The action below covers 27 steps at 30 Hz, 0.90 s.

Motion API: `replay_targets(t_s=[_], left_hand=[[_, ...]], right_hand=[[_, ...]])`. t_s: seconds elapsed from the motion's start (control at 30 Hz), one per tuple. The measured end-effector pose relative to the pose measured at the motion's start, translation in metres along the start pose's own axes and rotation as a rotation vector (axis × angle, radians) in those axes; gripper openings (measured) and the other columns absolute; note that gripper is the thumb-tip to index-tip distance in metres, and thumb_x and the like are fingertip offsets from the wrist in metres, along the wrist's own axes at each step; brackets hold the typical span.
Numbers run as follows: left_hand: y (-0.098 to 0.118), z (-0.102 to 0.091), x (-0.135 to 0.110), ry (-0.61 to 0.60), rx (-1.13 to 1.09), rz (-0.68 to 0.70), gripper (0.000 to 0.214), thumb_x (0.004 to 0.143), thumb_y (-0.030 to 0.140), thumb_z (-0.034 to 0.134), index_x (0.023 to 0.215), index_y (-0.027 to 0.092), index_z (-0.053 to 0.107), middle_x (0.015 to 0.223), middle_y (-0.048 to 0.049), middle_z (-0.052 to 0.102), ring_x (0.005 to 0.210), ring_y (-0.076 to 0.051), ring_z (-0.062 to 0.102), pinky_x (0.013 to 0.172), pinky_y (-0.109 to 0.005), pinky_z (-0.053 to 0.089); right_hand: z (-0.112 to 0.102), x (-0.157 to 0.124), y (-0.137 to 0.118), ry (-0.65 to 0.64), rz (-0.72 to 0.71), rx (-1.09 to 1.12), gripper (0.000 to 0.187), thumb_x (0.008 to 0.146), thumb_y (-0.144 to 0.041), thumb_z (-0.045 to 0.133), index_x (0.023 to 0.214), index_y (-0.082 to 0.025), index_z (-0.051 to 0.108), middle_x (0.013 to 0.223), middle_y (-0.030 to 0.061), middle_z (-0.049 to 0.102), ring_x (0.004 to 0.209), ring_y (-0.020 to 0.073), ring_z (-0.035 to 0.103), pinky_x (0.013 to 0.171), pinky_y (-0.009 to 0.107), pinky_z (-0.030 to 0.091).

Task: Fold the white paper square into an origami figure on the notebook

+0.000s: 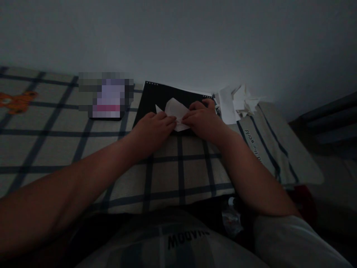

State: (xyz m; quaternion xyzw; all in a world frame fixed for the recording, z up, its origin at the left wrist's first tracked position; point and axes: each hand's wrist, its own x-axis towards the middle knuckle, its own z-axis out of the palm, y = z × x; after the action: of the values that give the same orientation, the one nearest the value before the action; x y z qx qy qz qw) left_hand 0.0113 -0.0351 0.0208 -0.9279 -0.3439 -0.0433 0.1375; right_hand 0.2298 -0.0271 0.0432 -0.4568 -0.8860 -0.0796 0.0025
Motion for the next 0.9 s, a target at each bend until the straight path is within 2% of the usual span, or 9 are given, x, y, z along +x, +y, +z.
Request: replay_targets(t_s=[0.13,0.4,0.7,0.9], left_hand=[[-0.002,0.004,-0.001,0.048,-0.003,0.019,0.04,0.103,0.014,0.045,0.134,0.014,0.071,0.139,-0.0129,0.071,0.121,-0.032,0.065,0.089,-0.046,0.053],[-0.002,0.005,-0.001,0.061,-0.015,0.046,0.043,0.1,0.013,0.045,0.134,0.016,0.071,0.141,-0.013,0.069,0.119,-0.031,0.064,0.086,-0.044,0.05],[-0.005,0.009,0.002,0.072,-0.062,0.036,0.048,0.102,0.016,0.042,0.145,0.018,0.063,0.14,-0.0125,0.07,0.119,-0.032,0.064,0.087,-0.047,0.049],[-0.009,0.009,0.009,0.066,-0.018,0.077,0.041,0.105,0.025,0.044,0.139,0.017,0.066,0.128,-0.0109,0.075,0.117,-0.032,0.064,0.084,-0.047,0.047]], right_hand=[[0.0,-0.001,-0.001,0.009,-0.008,-0.024,0.037,0.098,-0.007,0.05,0.11,-0.023,0.081,0.119,0.0084,0.08,0.125,0.0306,0.052,0.114,0.06,0.019],[0.001,-0.002,-0.001,0.016,-0.018,-0.038,0.037,0.098,-0.007,0.051,0.111,-0.023,0.081,0.119,0.008,0.08,0.126,0.0303,0.051,0.116,0.062,0.019],[-0.006,-0.003,-0.004,-0.03,-0.003,-0.022,0.036,0.101,-0.011,0.05,0.114,-0.024,0.081,0.12,0.0096,0.079,0.124,0.0306,0.05,0.113,0.059,0.02],[-0.005,-0.002,-0.002,-0.031,0.006,-0.012,0.036,0.101,-0.01,0.049,0.114,-0.023,0.081,0.122,0.0095,0.079,0.125,0.0308,0.05,0.112,0.057,0.02]])
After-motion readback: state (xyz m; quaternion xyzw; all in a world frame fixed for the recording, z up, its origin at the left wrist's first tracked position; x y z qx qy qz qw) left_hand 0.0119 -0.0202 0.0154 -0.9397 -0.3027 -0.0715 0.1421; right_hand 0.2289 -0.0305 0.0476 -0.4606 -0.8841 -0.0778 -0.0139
